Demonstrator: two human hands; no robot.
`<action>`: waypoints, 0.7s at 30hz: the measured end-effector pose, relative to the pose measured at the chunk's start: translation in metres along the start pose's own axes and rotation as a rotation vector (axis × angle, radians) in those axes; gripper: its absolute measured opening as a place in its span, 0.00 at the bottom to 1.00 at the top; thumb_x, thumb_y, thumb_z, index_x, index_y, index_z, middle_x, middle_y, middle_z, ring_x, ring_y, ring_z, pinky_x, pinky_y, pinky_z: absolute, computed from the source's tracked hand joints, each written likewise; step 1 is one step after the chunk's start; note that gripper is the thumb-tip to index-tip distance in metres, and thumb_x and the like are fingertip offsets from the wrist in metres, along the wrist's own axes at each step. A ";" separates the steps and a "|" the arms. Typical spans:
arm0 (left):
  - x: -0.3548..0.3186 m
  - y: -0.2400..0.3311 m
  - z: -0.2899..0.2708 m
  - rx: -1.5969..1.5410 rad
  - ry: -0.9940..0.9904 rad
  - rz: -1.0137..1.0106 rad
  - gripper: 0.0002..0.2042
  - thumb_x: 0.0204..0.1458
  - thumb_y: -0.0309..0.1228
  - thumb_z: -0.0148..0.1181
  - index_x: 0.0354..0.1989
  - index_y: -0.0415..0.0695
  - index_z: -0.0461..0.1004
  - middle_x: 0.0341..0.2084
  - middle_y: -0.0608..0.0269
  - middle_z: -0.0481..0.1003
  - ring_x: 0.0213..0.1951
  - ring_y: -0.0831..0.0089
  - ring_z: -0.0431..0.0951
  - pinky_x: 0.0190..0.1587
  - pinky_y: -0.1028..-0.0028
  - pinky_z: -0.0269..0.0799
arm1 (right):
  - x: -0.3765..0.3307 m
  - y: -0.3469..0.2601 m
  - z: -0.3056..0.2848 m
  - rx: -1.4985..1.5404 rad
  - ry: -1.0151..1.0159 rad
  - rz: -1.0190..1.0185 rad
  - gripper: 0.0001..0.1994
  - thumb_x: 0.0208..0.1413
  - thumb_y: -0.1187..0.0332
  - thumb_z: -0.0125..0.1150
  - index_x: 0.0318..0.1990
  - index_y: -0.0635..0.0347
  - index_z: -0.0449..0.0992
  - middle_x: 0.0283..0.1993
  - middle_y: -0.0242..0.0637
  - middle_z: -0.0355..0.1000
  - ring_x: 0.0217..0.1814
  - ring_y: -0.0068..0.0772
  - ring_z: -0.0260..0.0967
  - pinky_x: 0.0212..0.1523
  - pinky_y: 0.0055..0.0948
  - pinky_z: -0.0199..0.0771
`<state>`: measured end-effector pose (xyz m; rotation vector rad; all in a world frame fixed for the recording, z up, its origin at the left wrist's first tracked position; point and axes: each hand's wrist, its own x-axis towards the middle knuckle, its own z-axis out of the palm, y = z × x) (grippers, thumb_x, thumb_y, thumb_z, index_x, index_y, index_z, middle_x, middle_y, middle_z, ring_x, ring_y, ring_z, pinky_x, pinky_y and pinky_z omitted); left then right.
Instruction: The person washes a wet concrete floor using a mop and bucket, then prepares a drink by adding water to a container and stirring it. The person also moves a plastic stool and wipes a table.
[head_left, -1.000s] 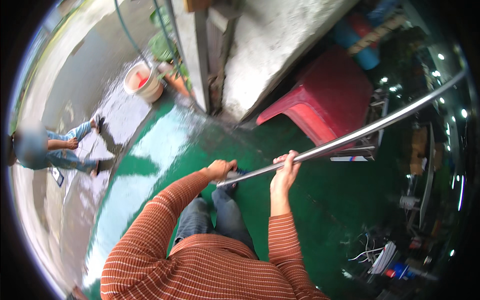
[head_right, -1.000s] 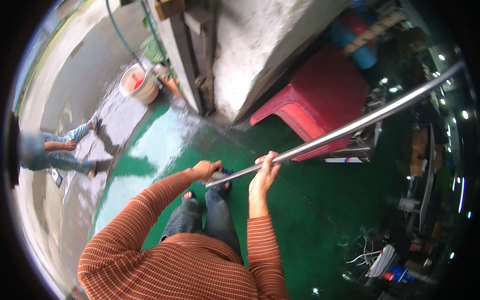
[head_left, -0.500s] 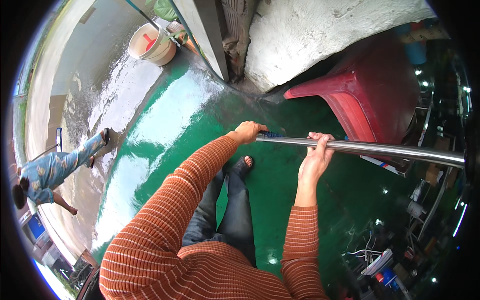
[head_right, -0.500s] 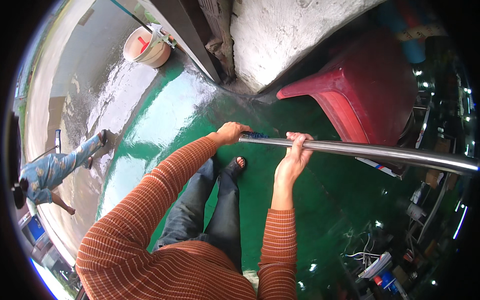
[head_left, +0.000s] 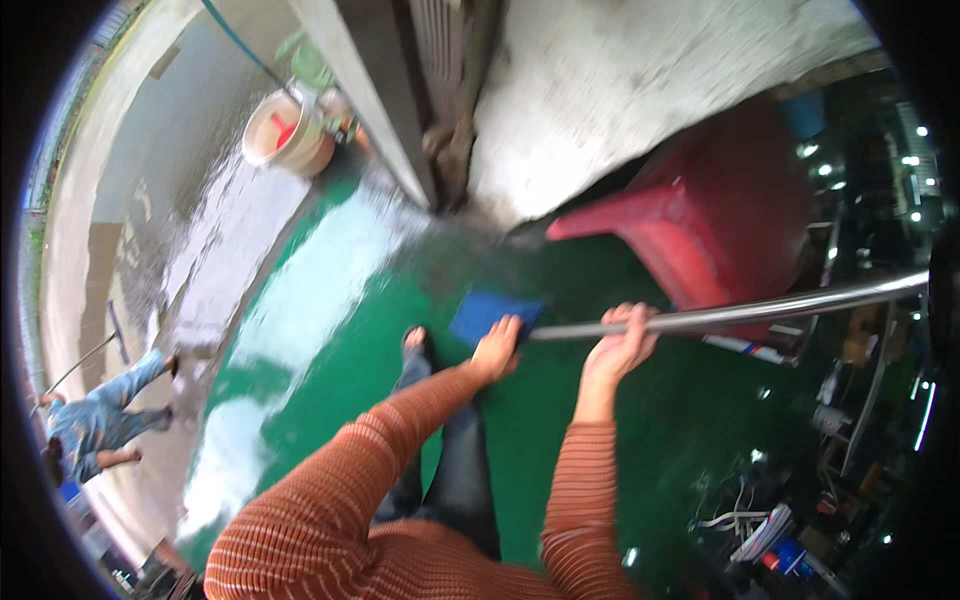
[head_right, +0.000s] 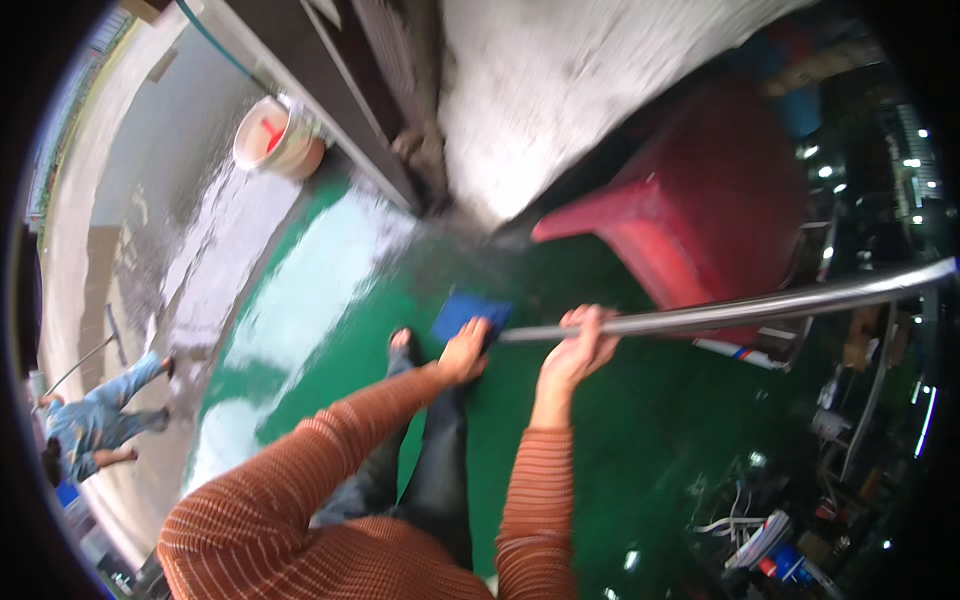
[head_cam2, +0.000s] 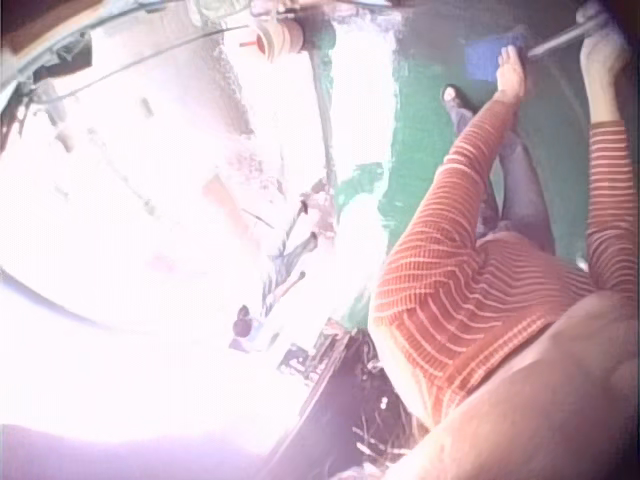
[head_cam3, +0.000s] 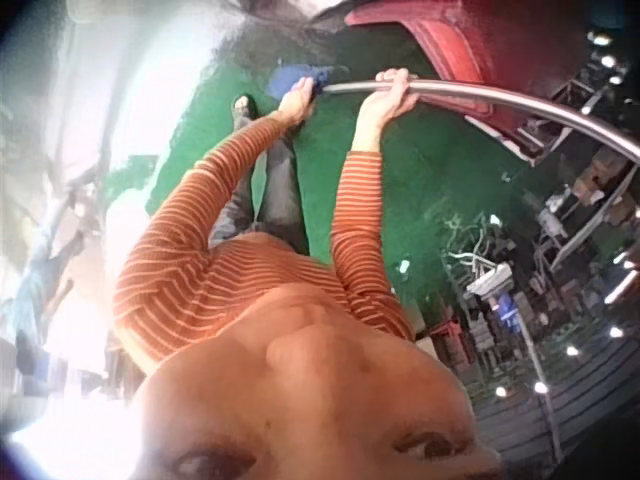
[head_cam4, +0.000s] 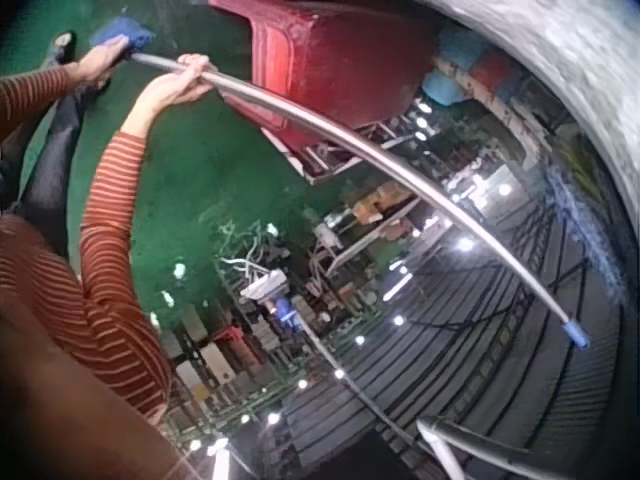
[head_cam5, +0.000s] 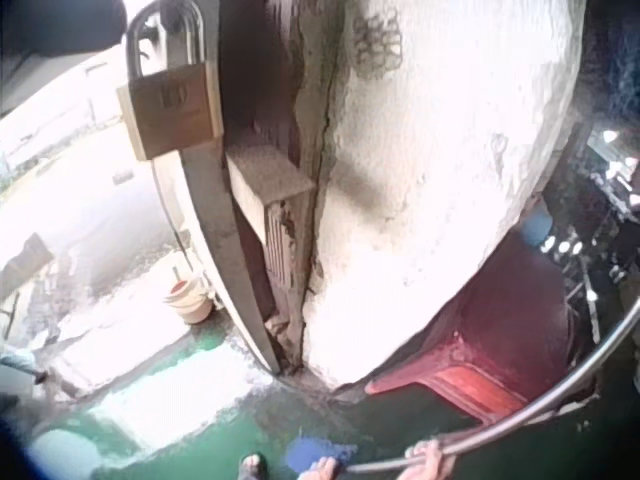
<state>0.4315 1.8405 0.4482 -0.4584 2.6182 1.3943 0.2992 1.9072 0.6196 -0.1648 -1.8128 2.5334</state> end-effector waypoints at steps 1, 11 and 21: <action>-0.005 -0.001 0.006 -0.023 0.010 -0.027 0.33 0.34 0.24 0.58 0.52 0.36 0.50 0.47 0.43 0.59 0.49 0.47 0.61 0.49 0.59 0.63 | 0.002 0.003 0.000 -0.009 0.001 -0.043 0.06 0.53 0.69 0.49 0.28 0.57 0.60 0.21 0.28 0.54 0.24 0.20 0.53 0.25 0.23 0.56; -0.042 0.039 -0.009 -0.051 -0.125 -0.214 0.28 0.35 0.29 0.60 0.47 0.42 0.56 0.43 0.50 0.64 0.48 0.52 0.65 0.49 0.60 0.64 | -0.022 -0.049 -0.024 -0.422 -0.149 -0.114 0.12 0.57 0.67 0.47 0.41 0.69 0.66 0.33 0.41 0.71 0.38 0.27 0.67 0.44 0.25 0.65; -0.088 0.072 -0.006 -0.114 -0.098 -0.179 0.28 0.33 0.30 0.62 0.46 0.43 0.59 0.42 0.49 0.64 0.47 0.54 0.66 0.48 0.61 0.65 | -0.068 -0.109 -0.028 -0.364 -0.386 -0.186 0.12 0.58 0.65 0.45 0.41 0.66 0.58 0.30 0.40 0.70 0.36 0.33 0.70 0.42 0.27 0.65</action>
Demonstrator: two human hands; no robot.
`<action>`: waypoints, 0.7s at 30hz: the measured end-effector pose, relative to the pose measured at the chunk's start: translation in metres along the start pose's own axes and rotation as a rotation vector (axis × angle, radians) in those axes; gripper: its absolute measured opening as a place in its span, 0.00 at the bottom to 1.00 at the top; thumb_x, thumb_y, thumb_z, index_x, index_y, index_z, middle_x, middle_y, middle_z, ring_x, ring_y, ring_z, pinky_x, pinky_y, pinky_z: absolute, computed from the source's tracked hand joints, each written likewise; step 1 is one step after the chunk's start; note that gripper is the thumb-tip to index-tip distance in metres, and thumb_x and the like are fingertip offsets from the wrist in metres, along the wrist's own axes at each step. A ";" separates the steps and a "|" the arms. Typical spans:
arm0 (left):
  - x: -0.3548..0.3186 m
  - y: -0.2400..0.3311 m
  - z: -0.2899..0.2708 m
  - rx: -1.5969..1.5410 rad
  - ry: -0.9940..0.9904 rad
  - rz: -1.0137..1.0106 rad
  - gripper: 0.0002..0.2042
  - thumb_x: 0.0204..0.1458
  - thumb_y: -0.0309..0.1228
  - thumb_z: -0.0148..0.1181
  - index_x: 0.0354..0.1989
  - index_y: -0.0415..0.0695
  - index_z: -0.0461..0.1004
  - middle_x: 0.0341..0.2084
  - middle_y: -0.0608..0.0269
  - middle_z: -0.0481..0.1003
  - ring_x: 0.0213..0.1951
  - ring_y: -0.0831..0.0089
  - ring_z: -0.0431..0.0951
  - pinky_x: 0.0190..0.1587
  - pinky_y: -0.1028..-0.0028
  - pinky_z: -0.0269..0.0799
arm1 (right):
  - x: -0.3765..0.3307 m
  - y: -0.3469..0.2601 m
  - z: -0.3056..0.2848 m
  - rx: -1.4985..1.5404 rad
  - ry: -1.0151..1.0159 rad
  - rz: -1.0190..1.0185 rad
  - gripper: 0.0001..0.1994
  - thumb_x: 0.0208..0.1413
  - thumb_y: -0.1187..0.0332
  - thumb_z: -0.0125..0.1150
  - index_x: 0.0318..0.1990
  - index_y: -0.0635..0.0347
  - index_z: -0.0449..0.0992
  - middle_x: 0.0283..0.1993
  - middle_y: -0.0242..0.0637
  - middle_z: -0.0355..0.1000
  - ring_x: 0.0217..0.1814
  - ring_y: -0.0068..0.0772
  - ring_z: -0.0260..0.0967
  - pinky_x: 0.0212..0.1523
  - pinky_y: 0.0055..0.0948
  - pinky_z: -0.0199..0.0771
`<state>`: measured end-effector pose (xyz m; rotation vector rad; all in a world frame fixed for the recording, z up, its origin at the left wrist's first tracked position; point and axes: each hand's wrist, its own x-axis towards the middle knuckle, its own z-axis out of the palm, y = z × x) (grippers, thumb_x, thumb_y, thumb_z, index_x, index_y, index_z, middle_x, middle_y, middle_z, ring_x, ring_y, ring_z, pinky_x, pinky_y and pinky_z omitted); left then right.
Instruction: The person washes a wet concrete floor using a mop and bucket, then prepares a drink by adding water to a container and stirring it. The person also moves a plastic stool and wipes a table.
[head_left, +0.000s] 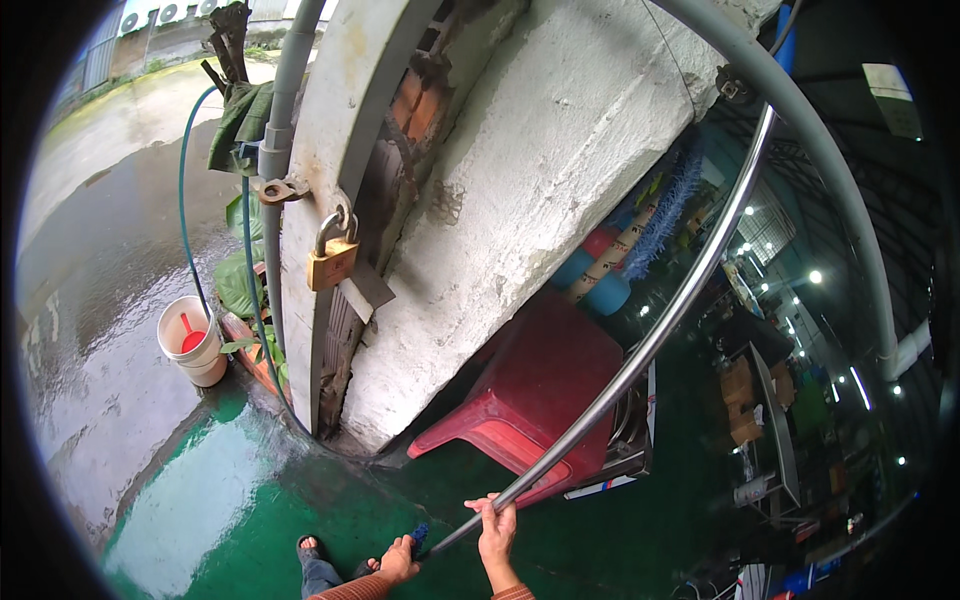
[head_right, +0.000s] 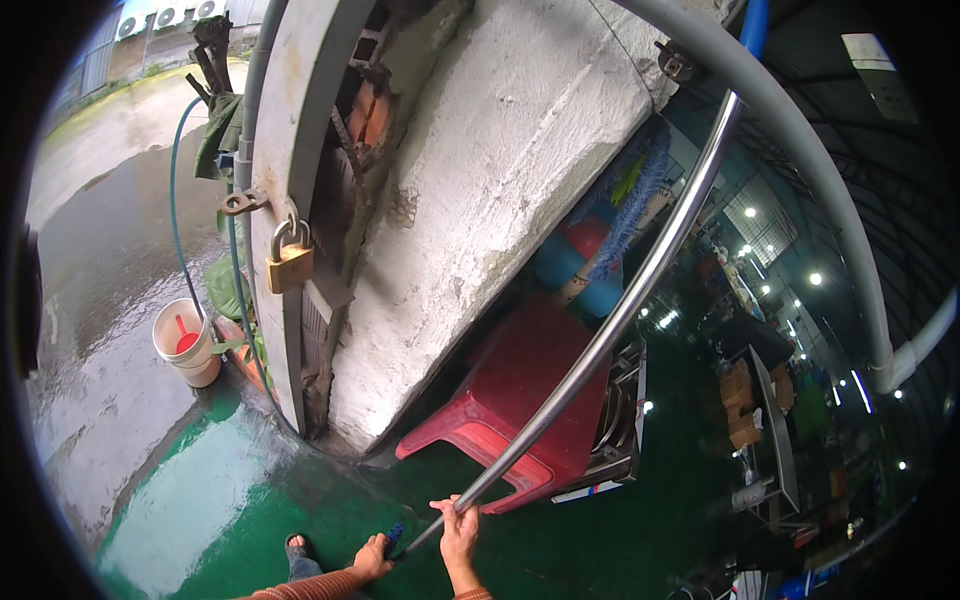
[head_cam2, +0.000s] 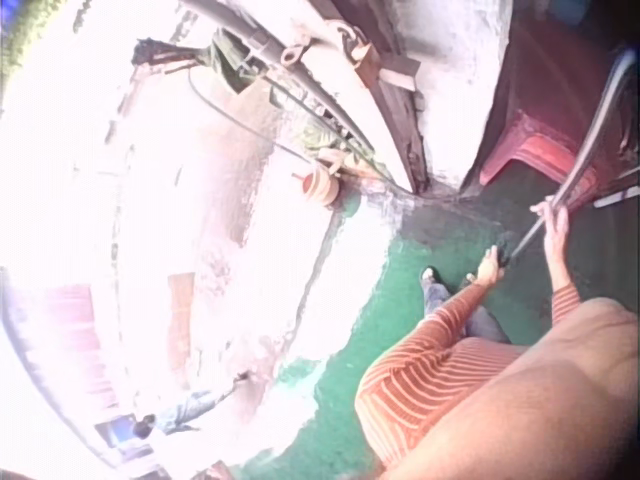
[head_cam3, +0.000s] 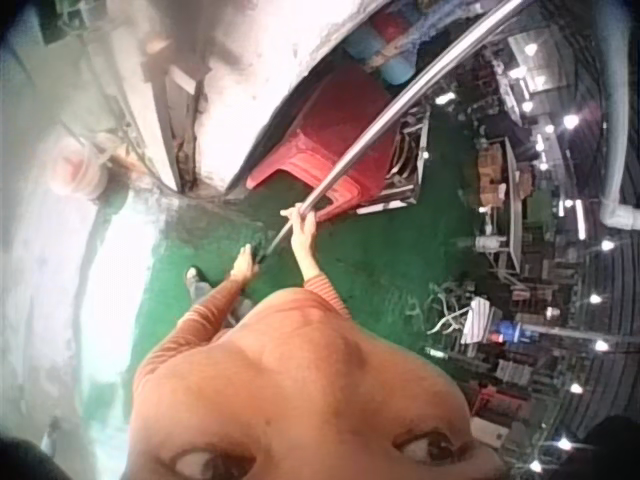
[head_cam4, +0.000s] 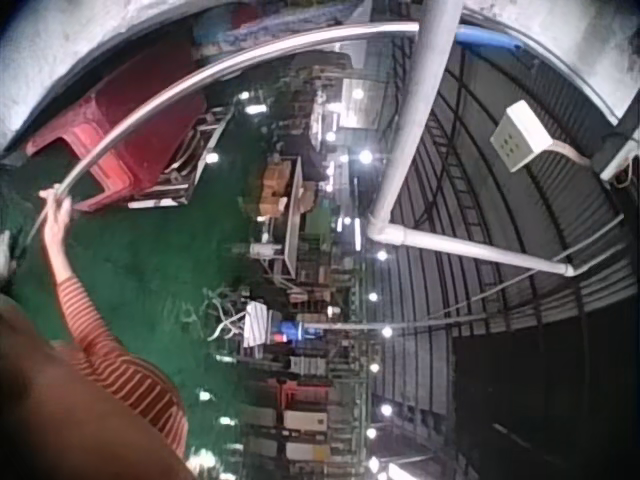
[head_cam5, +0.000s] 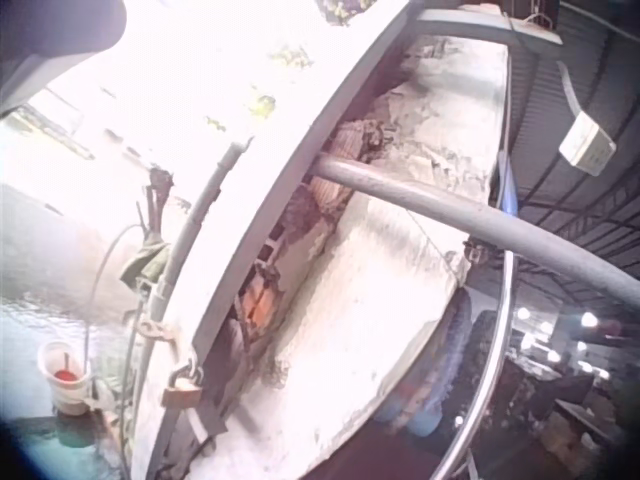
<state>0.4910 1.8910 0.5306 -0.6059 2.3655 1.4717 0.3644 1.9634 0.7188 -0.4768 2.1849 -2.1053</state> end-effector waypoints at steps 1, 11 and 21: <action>-0.005 0.002 0.000 -0.009 0.014 -0.019 0.28 0.33 0.30 0.62 0.46 0.43 0.59 0.41 0.49 0.64 0.47 0.53 0.66 0.48 0.61 0.65 | -0.001 0.000 0.002 -0.007 -0.021 -0.013 0.12 0.58 0.65 0.45 0.41 0.65 0.58 0.30 0.40 0.70 0.35 0.34 0.70 0.42 0.28 0.65; 0.001 -0.014 -0.014 -0.170 0.321 -0.053 0.25 0.32 0.24 0.57 0.42 0.42 0.56 0.40 0.46 0.63 0.44 0.47 0.66 0.43 0.57 0.65 | 0.030 -0.009 0.039 -0.130 -0.164 0.067 0.15 0.56 0.69 0.50 0.47 0.69 0.65 0.41 0.36 0.66 0.42 0.25 0.65 0.45 0.25 0.66; 0.074 -0.085 0.002 -0.307 0.708 -0.246 0.23 0.34 0.22 0.55 0.42 0.39 0.55 0.38 0.47 0.62 0.43 0.49 0.65 0.44 0.61 0.63 | 0.064 0.088 0.079 -0.115 -0.432 -0.013 0.14 0.57 0.69 0.47 0.48 0.64 0.58 0.41 0.40 0.69 0.44 0.27 0.66 0.44 0.24 0.62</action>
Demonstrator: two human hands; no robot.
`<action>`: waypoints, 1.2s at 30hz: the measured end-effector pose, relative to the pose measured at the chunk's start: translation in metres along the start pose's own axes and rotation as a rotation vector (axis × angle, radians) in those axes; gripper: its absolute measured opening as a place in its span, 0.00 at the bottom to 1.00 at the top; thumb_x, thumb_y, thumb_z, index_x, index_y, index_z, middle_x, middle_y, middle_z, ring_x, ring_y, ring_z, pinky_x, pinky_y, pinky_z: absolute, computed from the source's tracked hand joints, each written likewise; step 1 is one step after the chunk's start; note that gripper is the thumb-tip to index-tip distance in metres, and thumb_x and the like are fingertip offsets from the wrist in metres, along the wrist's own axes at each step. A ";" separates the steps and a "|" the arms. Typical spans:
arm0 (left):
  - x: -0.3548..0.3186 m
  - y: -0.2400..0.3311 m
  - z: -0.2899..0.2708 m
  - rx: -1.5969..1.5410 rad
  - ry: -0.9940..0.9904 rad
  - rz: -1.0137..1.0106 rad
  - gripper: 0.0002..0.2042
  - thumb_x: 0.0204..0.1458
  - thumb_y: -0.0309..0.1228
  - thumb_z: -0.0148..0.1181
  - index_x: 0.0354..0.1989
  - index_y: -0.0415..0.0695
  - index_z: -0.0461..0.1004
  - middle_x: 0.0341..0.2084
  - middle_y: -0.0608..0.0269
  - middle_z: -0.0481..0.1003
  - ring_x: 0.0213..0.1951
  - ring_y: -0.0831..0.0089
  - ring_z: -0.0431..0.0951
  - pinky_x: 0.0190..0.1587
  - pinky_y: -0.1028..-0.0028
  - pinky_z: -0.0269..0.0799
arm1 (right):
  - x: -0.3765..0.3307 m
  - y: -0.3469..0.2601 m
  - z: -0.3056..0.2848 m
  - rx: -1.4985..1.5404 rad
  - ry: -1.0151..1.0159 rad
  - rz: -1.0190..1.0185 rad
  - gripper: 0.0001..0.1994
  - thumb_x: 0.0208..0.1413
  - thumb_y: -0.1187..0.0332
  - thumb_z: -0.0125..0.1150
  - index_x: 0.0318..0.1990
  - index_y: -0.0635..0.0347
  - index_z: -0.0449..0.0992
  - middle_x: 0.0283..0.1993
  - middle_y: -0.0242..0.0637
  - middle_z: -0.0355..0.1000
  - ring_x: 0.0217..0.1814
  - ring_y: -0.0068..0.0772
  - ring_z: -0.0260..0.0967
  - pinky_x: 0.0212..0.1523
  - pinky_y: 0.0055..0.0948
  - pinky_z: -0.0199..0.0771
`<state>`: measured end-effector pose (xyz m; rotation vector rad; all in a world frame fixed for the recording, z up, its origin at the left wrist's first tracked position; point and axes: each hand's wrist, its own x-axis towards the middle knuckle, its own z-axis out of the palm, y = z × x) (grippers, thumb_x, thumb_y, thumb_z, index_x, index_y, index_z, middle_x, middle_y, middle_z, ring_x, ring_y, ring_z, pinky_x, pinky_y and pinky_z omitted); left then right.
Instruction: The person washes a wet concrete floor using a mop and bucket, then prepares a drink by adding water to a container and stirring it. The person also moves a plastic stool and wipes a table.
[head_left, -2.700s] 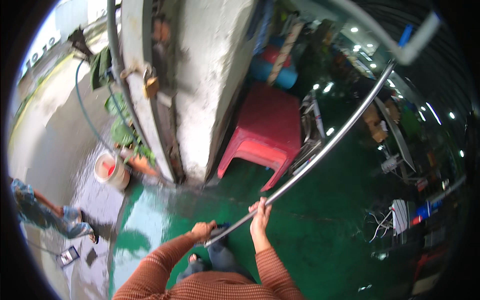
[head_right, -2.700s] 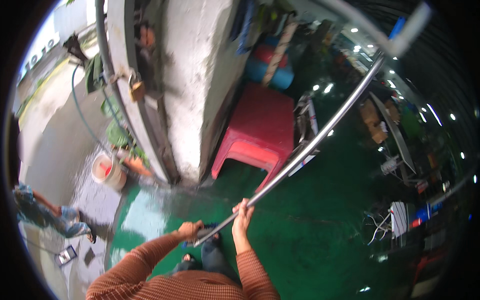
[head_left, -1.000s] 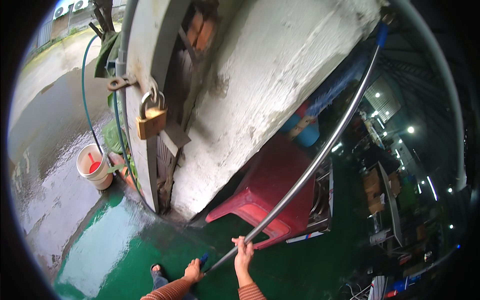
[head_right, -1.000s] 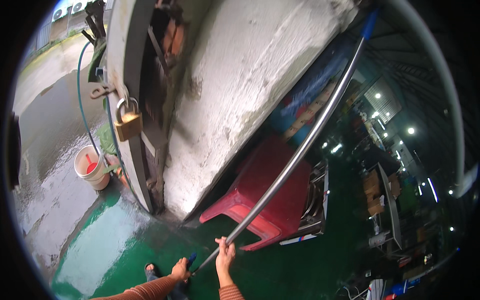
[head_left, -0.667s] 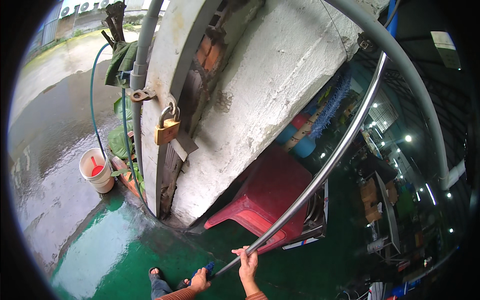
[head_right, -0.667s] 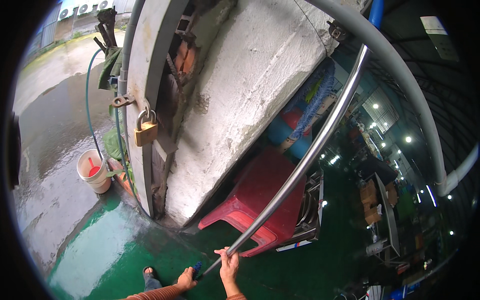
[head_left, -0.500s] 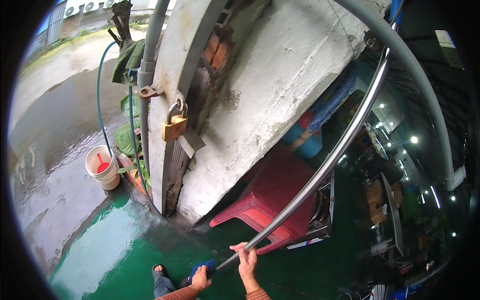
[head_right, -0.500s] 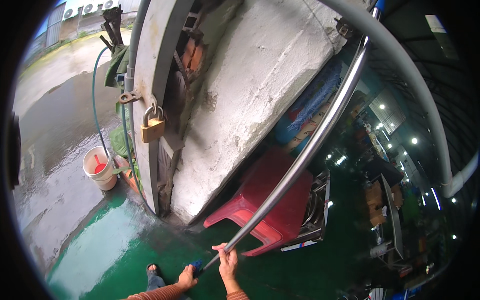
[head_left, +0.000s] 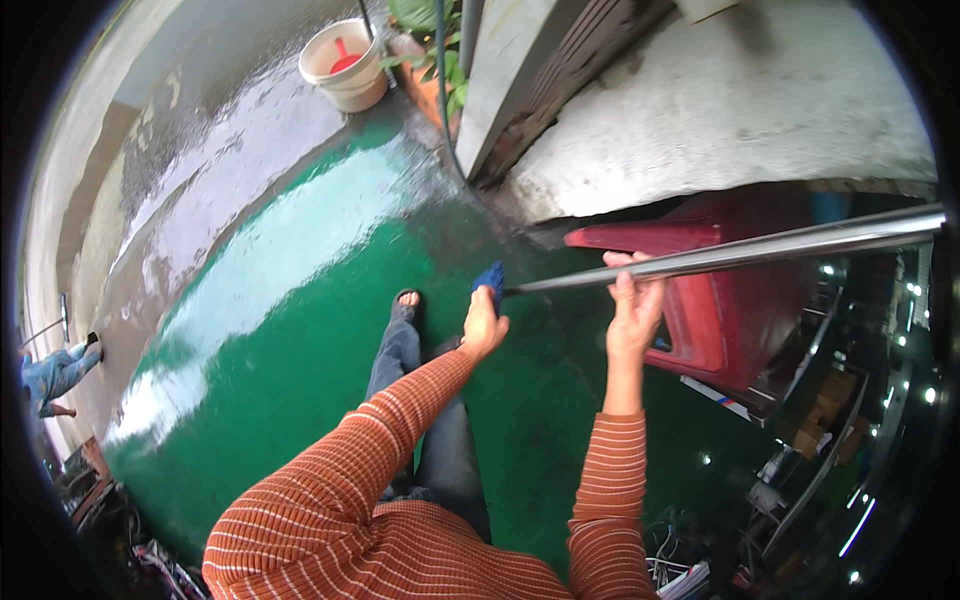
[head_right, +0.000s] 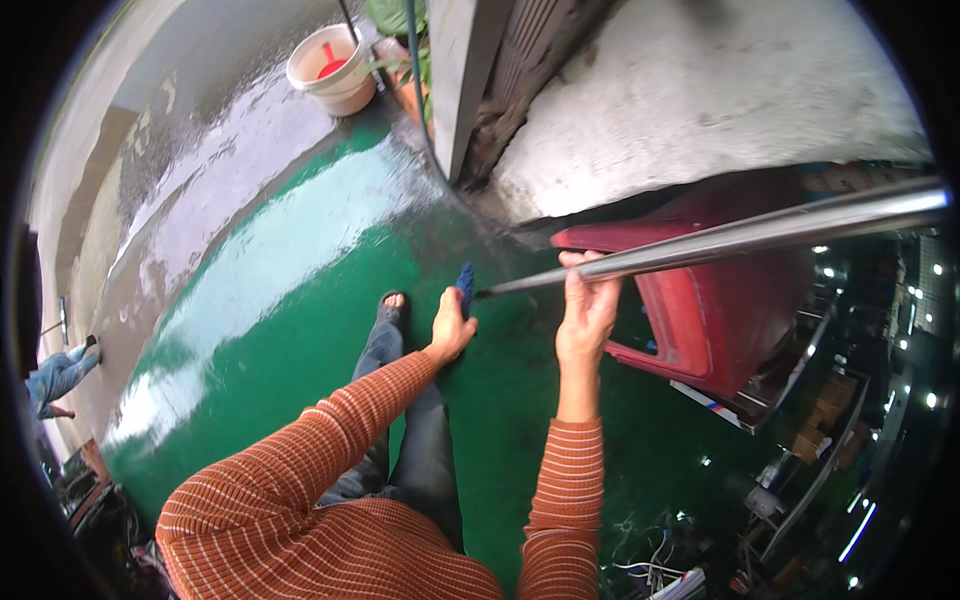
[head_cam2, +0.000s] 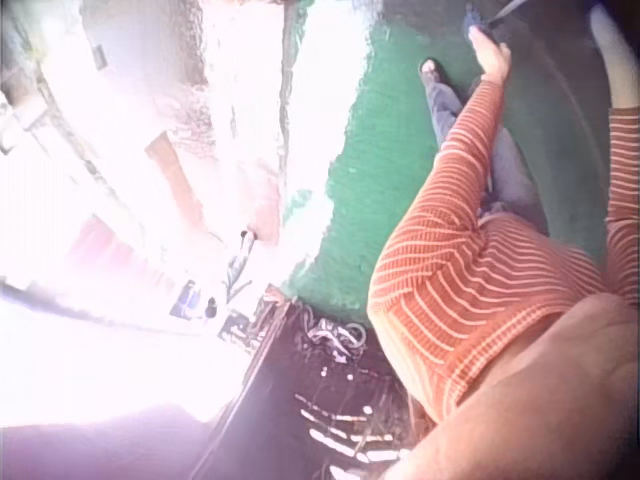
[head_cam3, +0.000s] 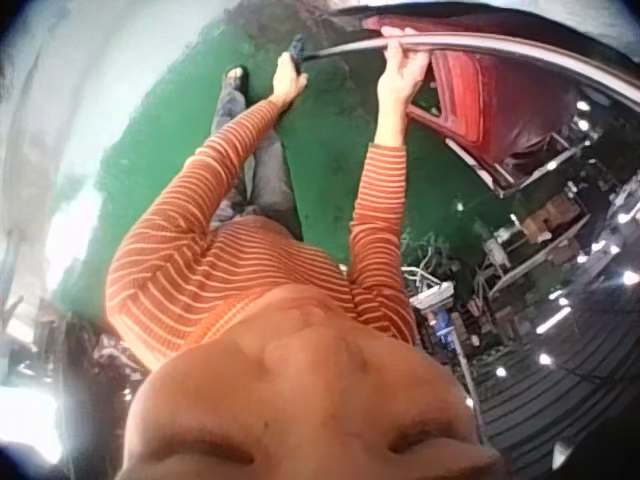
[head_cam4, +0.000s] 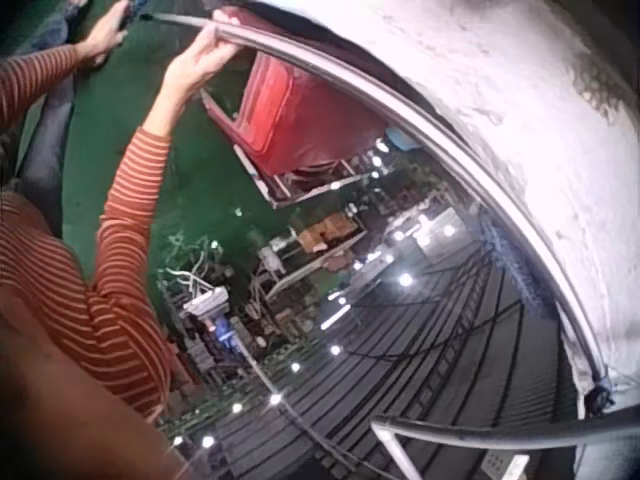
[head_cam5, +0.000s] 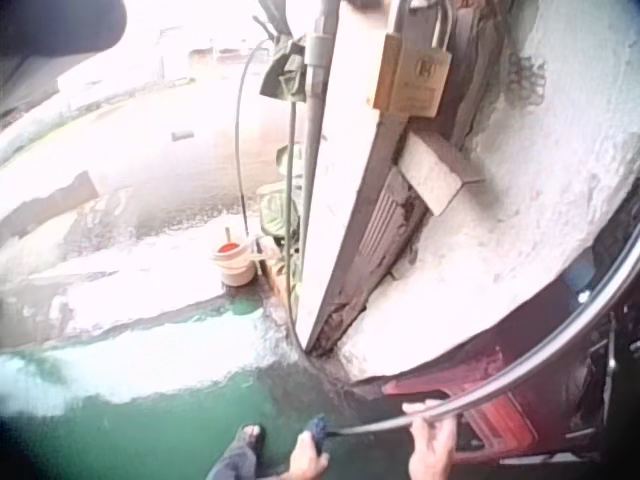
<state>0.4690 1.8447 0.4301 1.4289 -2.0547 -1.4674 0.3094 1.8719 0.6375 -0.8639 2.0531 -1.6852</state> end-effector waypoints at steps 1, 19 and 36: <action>0.009 -0.008 0.010 -0.004 0.046 -0.011 0.23 0.34 0.22 0.55 0.42 0.39 0.55 0.38 0.47 0.62 0.42 0.50 0.65 0.44 0.61 0.63 | 0.006 0.011 0.003 0.043 -0.011 0.006 0.14 0.57 0.71 0.47 0.48 0.67 0.59 0.41 0.42 0.68 0.45 0.30 0.65 0.52 0.31 0.60; 0.130 -0.050 0.103 -0.060 0.328 -0.290 0.25 0.33 0.20 0.59 0.42 0.41 0.55 0.38 0.47 0.61 0.42 0.48 0.65 0.43 0.60 0.63 | 0.069 0.132 0.046 0.280 -0.365 -0.034 0.11 0.55 0.73 0.47 0.45 0.66 0.63 0.46 0.41 0.65 0.51 0.31 0.61 0.54 0.29 0.58; 0.196 -0.087 0.119 -0.485 -0.158 -0.418 0.33 0.39 0.22 0.62 0.55 0.43 0.52 0.48 0.53 0.62 0.41 0.65 0.69 0.35 0.69 0.72 | 0.094 0.172 0.037 0.190 -0.319 -0.045 0.14 0.55 0.75 0.45 0.49 0.66 0.60 0.50 0.42 0.63 0.52 0.29 0.59 0.54 0.27 0.58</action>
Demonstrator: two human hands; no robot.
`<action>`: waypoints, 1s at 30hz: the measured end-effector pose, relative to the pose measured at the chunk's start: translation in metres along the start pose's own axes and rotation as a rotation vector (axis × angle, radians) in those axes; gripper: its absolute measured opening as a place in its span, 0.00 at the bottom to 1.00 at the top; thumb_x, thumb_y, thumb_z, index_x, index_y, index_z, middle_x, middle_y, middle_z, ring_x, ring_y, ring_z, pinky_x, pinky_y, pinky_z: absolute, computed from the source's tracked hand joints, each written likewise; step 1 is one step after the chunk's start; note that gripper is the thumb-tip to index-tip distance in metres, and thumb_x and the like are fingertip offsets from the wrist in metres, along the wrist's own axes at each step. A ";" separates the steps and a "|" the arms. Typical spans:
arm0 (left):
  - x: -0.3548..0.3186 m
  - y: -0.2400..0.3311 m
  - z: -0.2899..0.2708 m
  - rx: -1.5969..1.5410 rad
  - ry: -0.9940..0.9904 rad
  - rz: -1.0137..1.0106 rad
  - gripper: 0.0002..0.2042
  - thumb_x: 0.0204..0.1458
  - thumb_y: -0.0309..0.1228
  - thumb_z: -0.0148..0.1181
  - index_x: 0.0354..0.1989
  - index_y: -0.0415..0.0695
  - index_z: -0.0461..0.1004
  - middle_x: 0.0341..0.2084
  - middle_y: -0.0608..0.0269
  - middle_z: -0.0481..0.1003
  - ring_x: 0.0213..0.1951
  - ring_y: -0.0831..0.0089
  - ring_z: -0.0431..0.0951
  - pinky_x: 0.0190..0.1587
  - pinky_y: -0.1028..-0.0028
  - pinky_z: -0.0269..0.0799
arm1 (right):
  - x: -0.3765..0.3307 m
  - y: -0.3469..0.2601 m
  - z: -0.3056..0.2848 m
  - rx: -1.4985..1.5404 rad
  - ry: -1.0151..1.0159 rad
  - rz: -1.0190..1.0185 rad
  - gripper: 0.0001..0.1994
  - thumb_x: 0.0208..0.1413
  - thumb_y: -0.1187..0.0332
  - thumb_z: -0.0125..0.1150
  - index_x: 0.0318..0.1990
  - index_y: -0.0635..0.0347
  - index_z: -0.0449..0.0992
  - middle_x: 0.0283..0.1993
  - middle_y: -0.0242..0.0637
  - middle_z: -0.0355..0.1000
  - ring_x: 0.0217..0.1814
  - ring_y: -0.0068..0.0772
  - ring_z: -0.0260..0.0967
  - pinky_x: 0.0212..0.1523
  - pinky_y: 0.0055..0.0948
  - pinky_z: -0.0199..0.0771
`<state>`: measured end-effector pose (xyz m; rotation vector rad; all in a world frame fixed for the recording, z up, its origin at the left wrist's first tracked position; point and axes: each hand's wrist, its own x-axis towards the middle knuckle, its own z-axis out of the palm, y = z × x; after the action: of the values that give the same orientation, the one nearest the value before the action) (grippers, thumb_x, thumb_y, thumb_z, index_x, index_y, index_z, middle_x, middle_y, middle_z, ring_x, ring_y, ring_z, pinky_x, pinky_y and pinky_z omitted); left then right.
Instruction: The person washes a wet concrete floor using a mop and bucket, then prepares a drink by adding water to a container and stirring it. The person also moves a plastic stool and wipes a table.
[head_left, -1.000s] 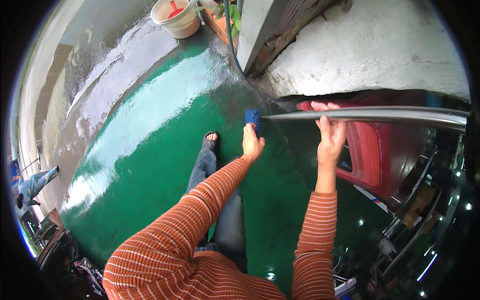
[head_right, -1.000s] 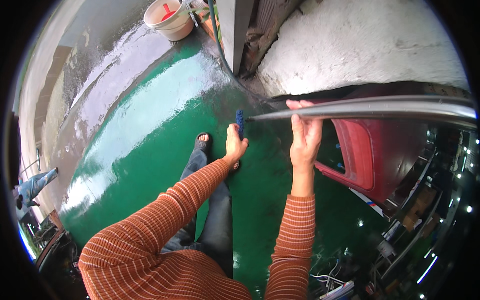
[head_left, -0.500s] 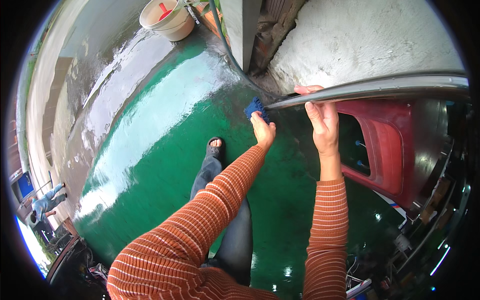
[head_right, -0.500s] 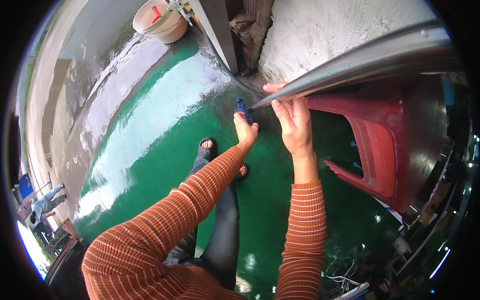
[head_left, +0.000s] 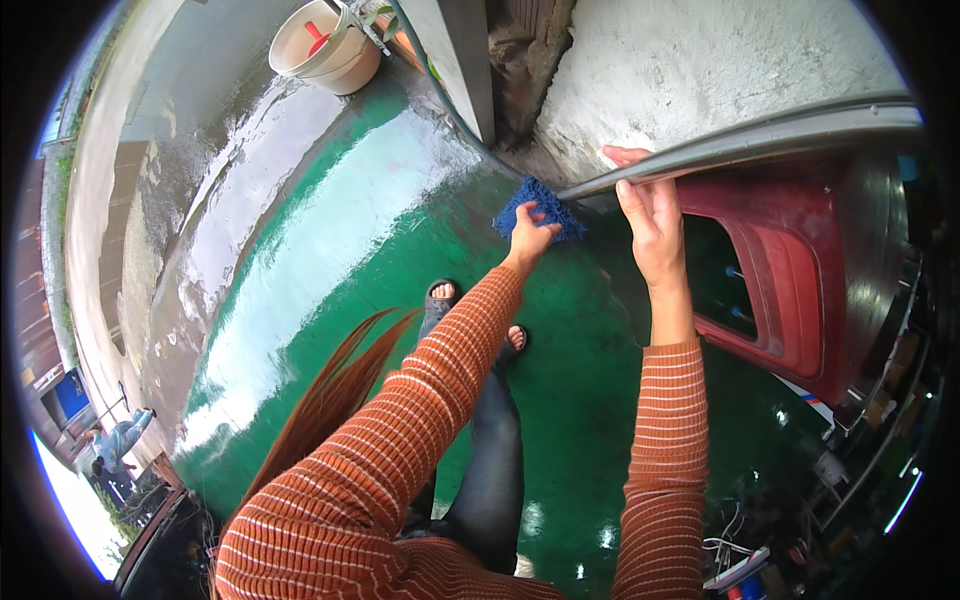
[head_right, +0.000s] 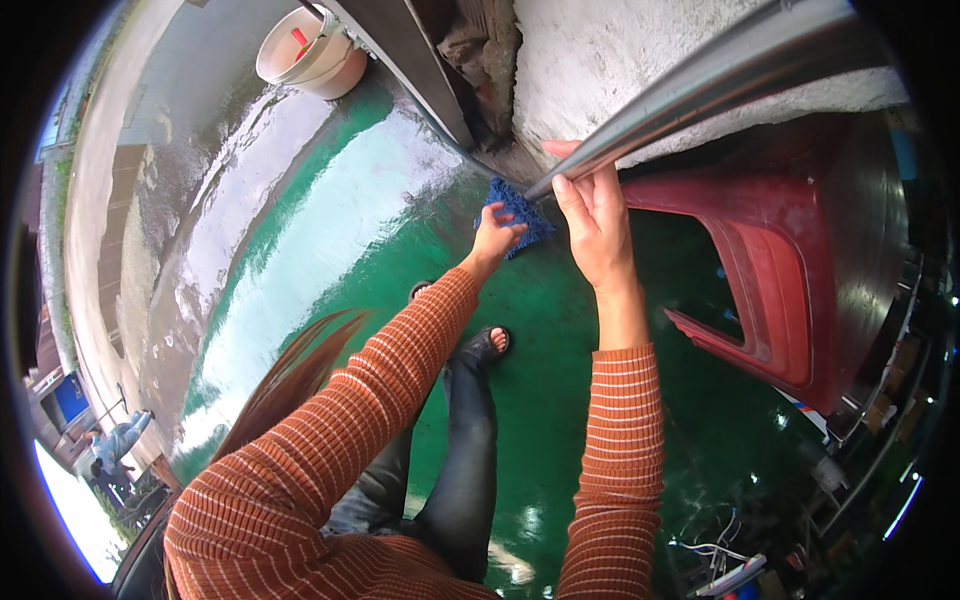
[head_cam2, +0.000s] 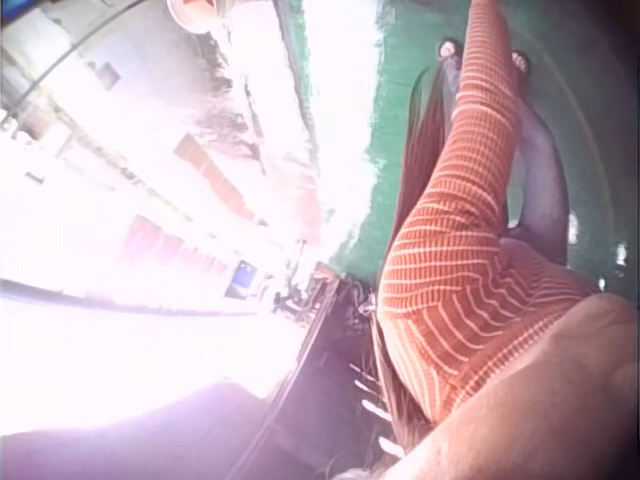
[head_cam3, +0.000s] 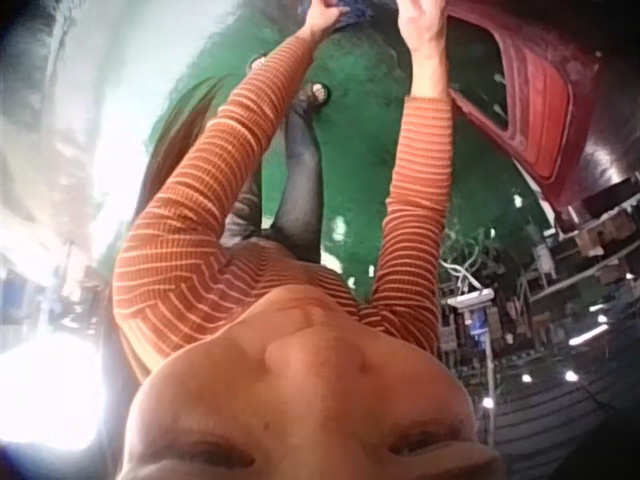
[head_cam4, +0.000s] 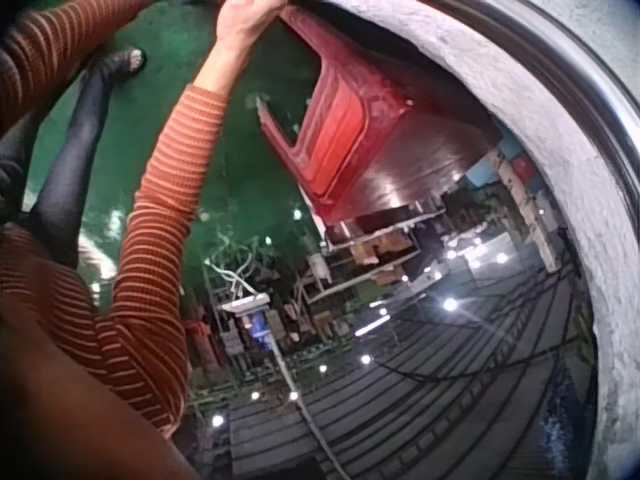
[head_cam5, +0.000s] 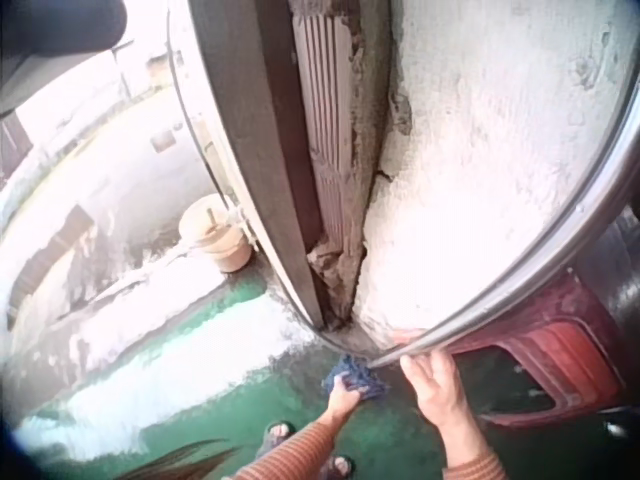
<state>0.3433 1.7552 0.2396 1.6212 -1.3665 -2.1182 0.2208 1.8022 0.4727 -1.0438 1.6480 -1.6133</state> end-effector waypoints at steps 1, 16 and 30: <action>-0.002 -0.003 -0.010 0.046 0.001 -0.026 0.32 0.39 0.23 0.62 0.54 0.43 0.53 0.47 0.53 0.63 0.41 0.65 0.69 0.35 0.69 0.72 | 0.000 0.001 0.002 -0.011 0.022 0.012 0.15 0.55 0.75 0.45 0.50 0.66 0.59 0.51 0.42 0.62 0.53 0.29 0.59 0.54 0.27 0.58; -0.133 0.017 -0.154 0.422 0.042 0.212 0.14 0.42 0.35 0.57 0.37 0.42 0.70 0.18 0.66 0.72 0.16 0.76 0.70 0.18 0.76 0.66 | 0.002 -0.159 0.017 -0.132 0.364 0.055 0.32 0.48 0.74 0.58 0.59 0.63 0.49 0.51 0.50 0.59 0.49 0.35 0.62 0.47 0.29 0.67; -0.288 0.083 -0.271 0.612 -0.009 0.001 0.11 0.40 0.33 0.56 0.33 0.44 0.75 0.25 0.59 0.76 0.27 0.72 0.77 0.30 0.74 0.73 | 0.063 -0.344 -0.020 -0.632 0.708 0.042 0.20 0.52 0.59 0.51 0.44 0.66 0.58 0.36 0.58 0.69 0.41 0.58 0.67 0.42 0.44 0.65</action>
<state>0.6519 1.7255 0.4984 1.7831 -2.1644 -1.7999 0.2141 1.7758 0.8216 -0.7192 2.7543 -1.5584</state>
